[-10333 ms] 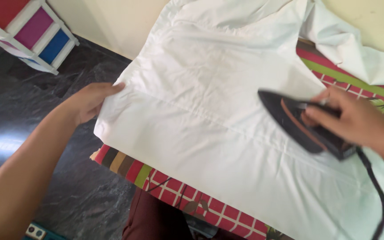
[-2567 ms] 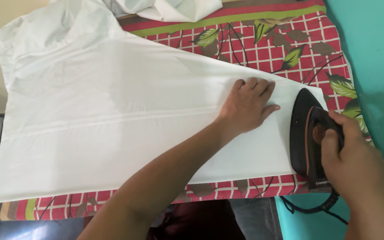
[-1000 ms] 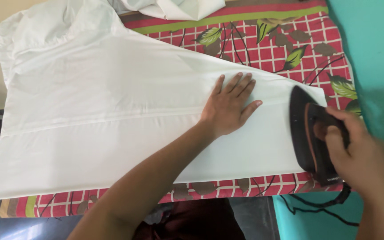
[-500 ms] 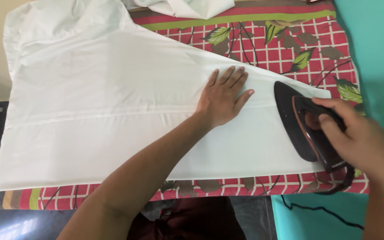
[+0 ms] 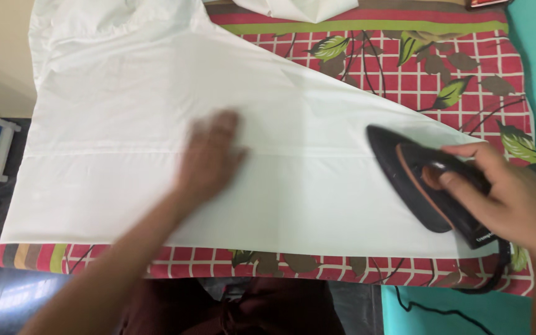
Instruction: The person irons a white shirt laid out on a table. They smooth the fabric with their hands and use an electric iron to press the shirt, moving the iron back and forth across the surface.
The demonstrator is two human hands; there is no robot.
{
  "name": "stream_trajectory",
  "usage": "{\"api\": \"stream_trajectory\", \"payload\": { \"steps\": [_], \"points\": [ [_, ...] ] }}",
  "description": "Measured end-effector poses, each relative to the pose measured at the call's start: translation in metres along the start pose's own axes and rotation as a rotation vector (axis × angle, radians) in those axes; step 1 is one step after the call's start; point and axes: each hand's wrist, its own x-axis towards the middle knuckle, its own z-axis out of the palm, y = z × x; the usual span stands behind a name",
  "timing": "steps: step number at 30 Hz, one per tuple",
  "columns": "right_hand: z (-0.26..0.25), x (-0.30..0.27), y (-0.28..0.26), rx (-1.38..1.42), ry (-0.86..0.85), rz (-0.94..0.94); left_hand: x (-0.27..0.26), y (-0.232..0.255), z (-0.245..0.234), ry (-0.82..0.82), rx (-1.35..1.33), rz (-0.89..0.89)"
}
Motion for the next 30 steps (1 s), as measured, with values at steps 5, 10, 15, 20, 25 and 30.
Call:
{"api": "stream_trajectory", "payload": {
  "steps": [5,10,15,20,25,30],
  "points": [
    [0.017,0.019,-0.011,0.152,-0.299,-0.199,-0.026,-0.087,-0.05,-0.005,0.148,-0.201],
    [0.033,0.017,-0.08,-0.049,-0.259,-0.291,-0.038,-0.09,-0.056,-0.014,-0.018,-0.078],
    [0.047,0.025,-0.154,-0.287,-0.05,-0.189,-0.025,-0.104,-0.049,0.0,0.132,-0.228],
    [0.05,0.043,-0.193,-0.142,-0.203,-0.278,-0.021,-0.108,-0.035,-0.05,0.001,-0.028],
    [0.074,0.061,-0.225,-0.285,0.067,-0.47,-0.008,-0.157,-0.045,-0.164,0.146,-0.336],
    [0.084,0.093,-0.259,-0.236,0.032,-0.614,-0.004,-0.172,-0.052,-0.076,0.068,-0.29]
  ]
}}
